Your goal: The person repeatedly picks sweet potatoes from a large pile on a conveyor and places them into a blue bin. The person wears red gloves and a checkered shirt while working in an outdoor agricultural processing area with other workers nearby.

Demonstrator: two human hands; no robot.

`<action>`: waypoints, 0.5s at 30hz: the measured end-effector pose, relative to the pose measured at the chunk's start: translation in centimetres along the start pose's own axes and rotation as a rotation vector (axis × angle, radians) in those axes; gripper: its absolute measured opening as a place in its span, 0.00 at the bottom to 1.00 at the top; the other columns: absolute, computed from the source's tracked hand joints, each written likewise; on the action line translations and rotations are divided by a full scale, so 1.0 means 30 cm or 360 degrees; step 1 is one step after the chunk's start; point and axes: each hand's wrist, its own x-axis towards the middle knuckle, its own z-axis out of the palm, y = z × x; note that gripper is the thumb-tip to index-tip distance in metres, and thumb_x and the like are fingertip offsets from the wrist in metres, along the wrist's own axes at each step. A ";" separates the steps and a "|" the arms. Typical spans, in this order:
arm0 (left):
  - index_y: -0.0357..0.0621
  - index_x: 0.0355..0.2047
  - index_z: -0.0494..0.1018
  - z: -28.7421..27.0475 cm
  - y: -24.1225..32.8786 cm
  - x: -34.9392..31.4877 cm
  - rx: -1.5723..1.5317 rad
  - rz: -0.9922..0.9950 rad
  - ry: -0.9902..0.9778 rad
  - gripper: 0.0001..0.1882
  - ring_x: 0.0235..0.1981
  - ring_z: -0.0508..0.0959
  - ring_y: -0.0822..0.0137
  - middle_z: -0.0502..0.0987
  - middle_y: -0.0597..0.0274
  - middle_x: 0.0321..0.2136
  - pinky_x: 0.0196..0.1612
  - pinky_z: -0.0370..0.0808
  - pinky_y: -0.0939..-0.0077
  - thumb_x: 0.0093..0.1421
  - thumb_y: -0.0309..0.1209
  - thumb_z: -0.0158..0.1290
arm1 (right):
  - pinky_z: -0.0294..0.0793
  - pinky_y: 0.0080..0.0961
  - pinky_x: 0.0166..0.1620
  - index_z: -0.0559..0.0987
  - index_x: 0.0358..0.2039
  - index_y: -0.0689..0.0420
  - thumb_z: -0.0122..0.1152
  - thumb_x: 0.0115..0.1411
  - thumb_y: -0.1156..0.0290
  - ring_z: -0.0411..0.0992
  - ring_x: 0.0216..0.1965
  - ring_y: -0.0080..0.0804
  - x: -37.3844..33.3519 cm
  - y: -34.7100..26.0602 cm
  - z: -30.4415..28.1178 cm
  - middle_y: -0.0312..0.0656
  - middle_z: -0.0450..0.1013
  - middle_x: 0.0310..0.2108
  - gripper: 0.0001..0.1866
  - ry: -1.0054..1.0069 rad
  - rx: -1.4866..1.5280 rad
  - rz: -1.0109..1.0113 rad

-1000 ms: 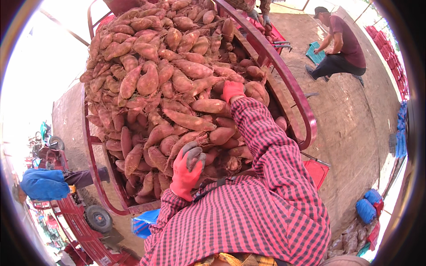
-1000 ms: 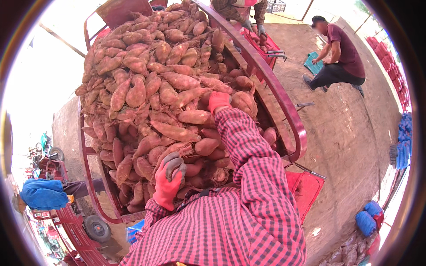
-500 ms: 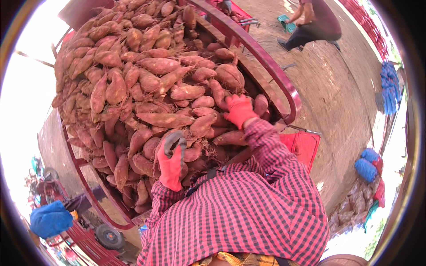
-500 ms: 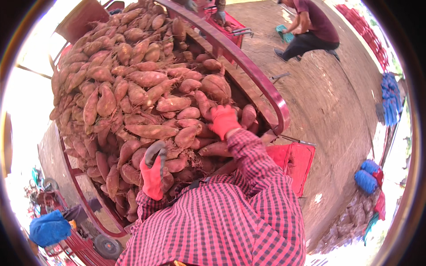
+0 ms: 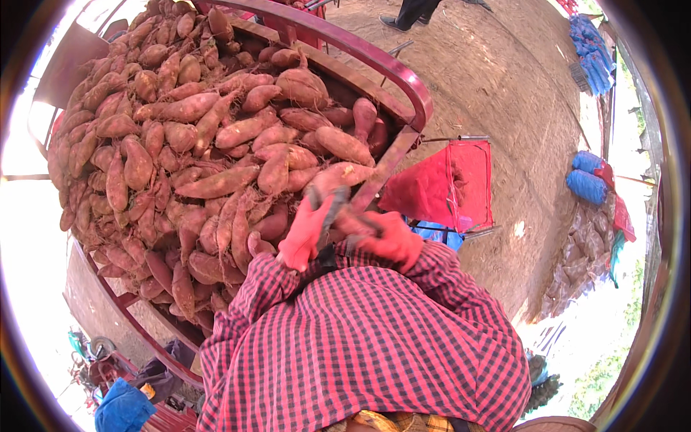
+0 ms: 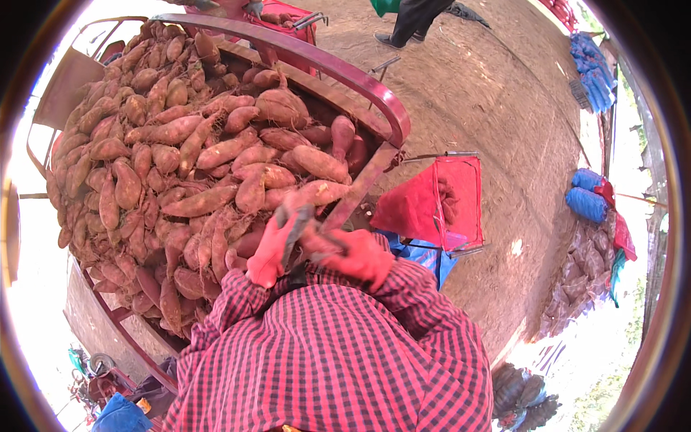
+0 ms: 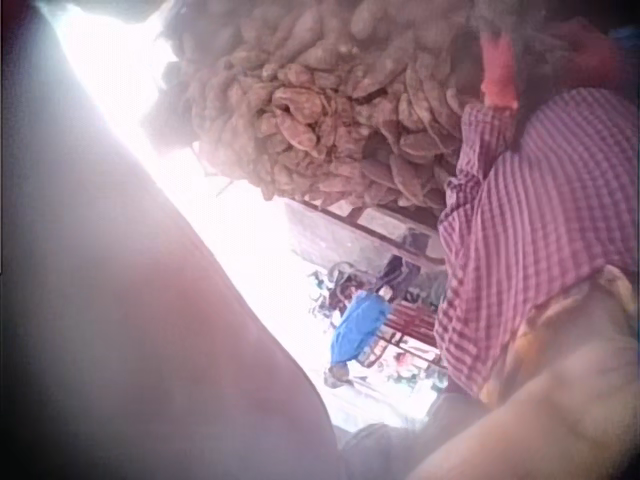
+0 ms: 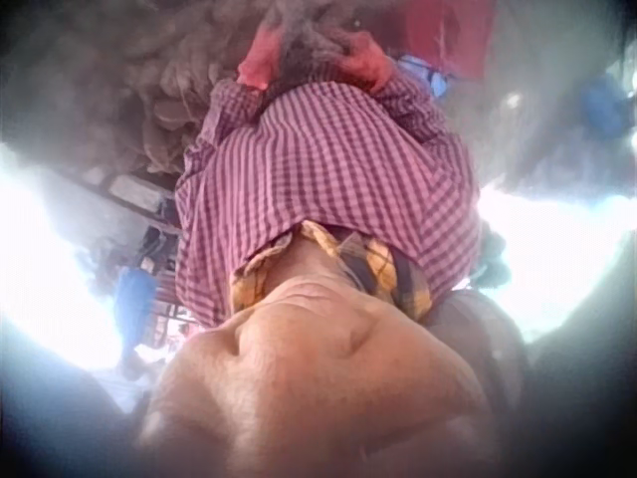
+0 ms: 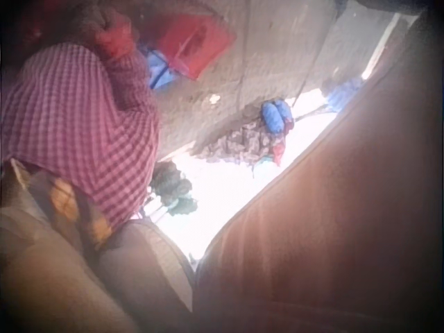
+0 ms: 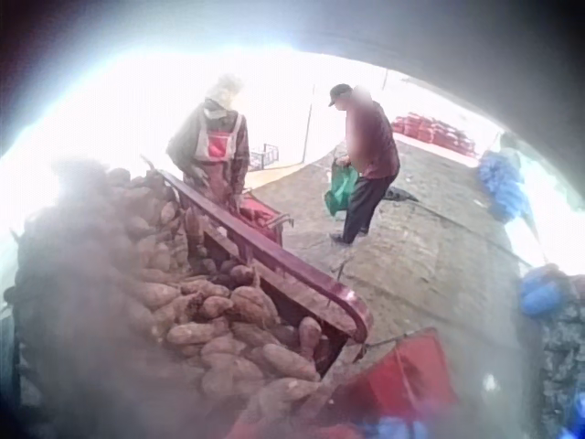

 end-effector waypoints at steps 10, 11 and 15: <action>0.35 0.63 0.68 0.020 -0.035 -0.131 0.0813 -0.0264 -0.0586 0.25 0.50 0.78 0.72 0.79 0.60 0.50 0.57 0.74 0.77 0.70 0.33 0.56 | 0.79 0.28 0.38 0.79 0.54 0.56 0.61 0.68 0.51 0.76 0.38 0.27 -0.411 0.655 -0.653 0.38 0.77 0.37 0.24 0.1397 -0.0222 0.1351; 0.37 0.62 0.69 0.009 -0.018 -0.152 0.0968 -0.0220 -0.0517 0.25 0.52 0.78 0.68 0.79 0.57 0.50 0.58 0.74 0.75 0.69 0.36 0.57 | 0.78 0.30 0.43 0.78 0.56 0.55 0.59 0.69 0.51 0.76 0.42 0.33 -0.393 0.654 -0.664 0.41 0.78 0.41 0.24 0.1324 -0.0788 0.1398; 0.40 0.60 0.71 -0.036 0.030 -0.256 0.1264 0.0027 -0.0094 0.26 0.53 0.78 0.61 0.79 0.52 0.50 0.58 0.74 0.70 0.67 0.41 0.60 | 0.76 0.36 0.54 0.81 0.54 0.54 0.60 0.68 0.60 0.78 0.53 0.45 -0.147 0.446 -0.581 0.52 0.81 0.44 0.18 0.1533 -0.1219 0.0754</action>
